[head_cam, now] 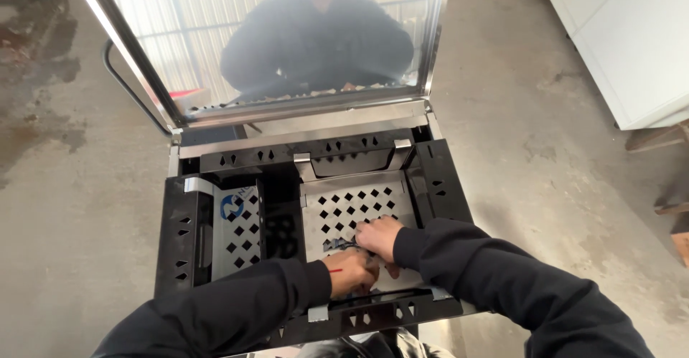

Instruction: The person removes a perforated metal panel from a flight case, detaches small black plastic clips from the panel, and then reattaches the clips to the panel. The person handles the panel and clips by hand throughout the process.

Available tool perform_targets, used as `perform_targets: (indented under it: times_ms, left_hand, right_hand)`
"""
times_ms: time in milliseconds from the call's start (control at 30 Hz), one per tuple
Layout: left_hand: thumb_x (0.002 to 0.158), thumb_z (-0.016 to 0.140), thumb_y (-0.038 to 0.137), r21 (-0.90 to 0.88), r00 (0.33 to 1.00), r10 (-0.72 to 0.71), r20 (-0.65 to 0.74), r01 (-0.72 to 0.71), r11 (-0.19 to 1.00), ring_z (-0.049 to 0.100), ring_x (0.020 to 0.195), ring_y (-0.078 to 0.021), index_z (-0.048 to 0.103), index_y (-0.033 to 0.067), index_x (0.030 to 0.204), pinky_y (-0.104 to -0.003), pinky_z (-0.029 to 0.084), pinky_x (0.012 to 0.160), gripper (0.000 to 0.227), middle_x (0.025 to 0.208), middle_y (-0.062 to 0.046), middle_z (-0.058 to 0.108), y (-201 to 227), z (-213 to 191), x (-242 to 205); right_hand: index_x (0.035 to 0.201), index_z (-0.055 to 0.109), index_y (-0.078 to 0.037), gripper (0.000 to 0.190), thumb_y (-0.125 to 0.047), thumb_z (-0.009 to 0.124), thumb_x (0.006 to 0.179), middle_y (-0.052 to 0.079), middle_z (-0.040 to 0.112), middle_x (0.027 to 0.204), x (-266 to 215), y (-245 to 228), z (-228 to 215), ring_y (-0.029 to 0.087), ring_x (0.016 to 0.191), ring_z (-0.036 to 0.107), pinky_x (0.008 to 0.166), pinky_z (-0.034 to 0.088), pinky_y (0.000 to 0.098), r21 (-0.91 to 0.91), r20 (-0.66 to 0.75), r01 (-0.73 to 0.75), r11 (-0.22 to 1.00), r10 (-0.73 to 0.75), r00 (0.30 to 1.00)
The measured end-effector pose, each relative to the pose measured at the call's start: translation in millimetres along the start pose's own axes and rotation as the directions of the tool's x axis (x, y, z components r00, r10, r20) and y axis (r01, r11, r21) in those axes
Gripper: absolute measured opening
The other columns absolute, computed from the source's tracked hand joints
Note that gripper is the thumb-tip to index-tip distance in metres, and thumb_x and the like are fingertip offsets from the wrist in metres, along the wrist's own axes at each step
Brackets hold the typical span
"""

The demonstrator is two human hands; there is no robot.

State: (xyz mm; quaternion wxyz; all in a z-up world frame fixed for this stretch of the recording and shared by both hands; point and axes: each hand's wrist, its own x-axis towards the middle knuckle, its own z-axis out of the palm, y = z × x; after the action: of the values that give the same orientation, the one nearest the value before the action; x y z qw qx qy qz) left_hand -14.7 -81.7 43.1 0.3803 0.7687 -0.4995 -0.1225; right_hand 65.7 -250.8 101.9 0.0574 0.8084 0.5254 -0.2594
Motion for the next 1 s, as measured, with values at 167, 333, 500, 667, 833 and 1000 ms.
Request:
perform_targets:
  times_ms: [167,333,500,667,833,1000]
  left_hand:
    - [0.080,0.075,0.005,-0.005,0.949,-0.237,0.208,0.243,0.970,0.071,0.086,-0.0276,0.068,0.0064,0.088,-0.040,0.055,0.072,0.011,0.086,-0.008,0.072,18.4,-19.2,-16.9]
    - [0.082,0.077,0.008,-0.191,0.858,-0.402,0.318,0.474,0.860,0.074,0.077,-0.0218,0.069,0.0050,0.088,-0.034,0.055,0.069,0.010,0.080,-0.008,0.074,9.9,-32.3,-39.1]
    - [0.082,0.076,0.004,-0.286,0.851,-0.405,0.335,0.501,0.817,0.072,0.082,-0.0160,0.067,0.0043,0.087,-0.031,0.055,0.074,0.011,0.083,-0.004,0.073,7.5,-26.6,-53.8]
    - [0.085,0.076,0.005,-0.230,0.814,-0.490,0.313,0.565,0.792,0.070,0.080,-0.0169,0.065,0.0048,0.088,-0.032,0.055,0.073,0.011,0.081,-0.004,0.070,-0.8,-20.3,-66.7]
    - [0.084,0.077,0.003,-0.404,0.881,-0.458,0.118,0.464,0.788,0.072,0.083,-0.0162,0.065,0.0055,0.087,-0.032,0.058,0.076,0.013,0.083,-0.004,0.071,-15.9,-12.6,-96.6]
    - [0.077,0.074,0.000,0.022,0.767,-0.629,-0.130,0.636,0.771,0.072,0.079,-0.0263,0.066,0.0065,0.092,-0.036,0.056,0.068,0.018,0.082,-0.009,0.072,38.9,-58.2,-115.3]
  right_hand:
    - [0.098,0.071,-0.007,0.078,-0.019,0.100,0.026,0.010,0.063,0.116,1.6,5.3,10.2,0.034,0.102,0.068,0.081,0.056,0.0460,0.029,-0.038,0.025,0.999,-0.024,0.999]
    - [0.100,0.069,-0.006,0.081,-0.021,0.101,0.027,0.010,0.062,0.118,-4.1,2.1,1.0,0.034,0.106,0.066,0.085,0.054,0.0457,0.083,-0.047,0.059,0.995,-0.055,0.997]
    - [0.103,0.068,-0.006,0.081,-0.022,0.103,0.032,0.010,0.060,0.122,-5.8,-0.6,-0.9,0.035,0.110,0.065,0.087,0.054,0.0463,0.077,-0.001,0.008,0.997,-0.008,1.000]
    - [0.103,0.068,-0.005,0.080,-0.022,0.103,0.034,0.011,0.059,0.124,-4.6,-0.2,2.5,0.035,0.113,0.063,0.088,0.053,0.0459,0.074,0.006,-0.004,0.997,0.003,1.000]
    - [0.105,0.068,-0.005,0.082,-0.022,0.103,0.034,0.011,0.058,0.124,1.5,5.6,9.0,0.036,0.113,0.063,0.089,0.054,0.0461,0.055,0.001,0.025,0.998,-0.025,1.000]
    - [0.113,0.066,-0.005,0.088,-0.028,0.105,0.038,0.013,0.055,0.126,7.3,3.3,13.2,0.038,0.115,0.061,0.092,0.052,0.0474,-0.001,0.064,0.016,1.000,-0.016,0.998]
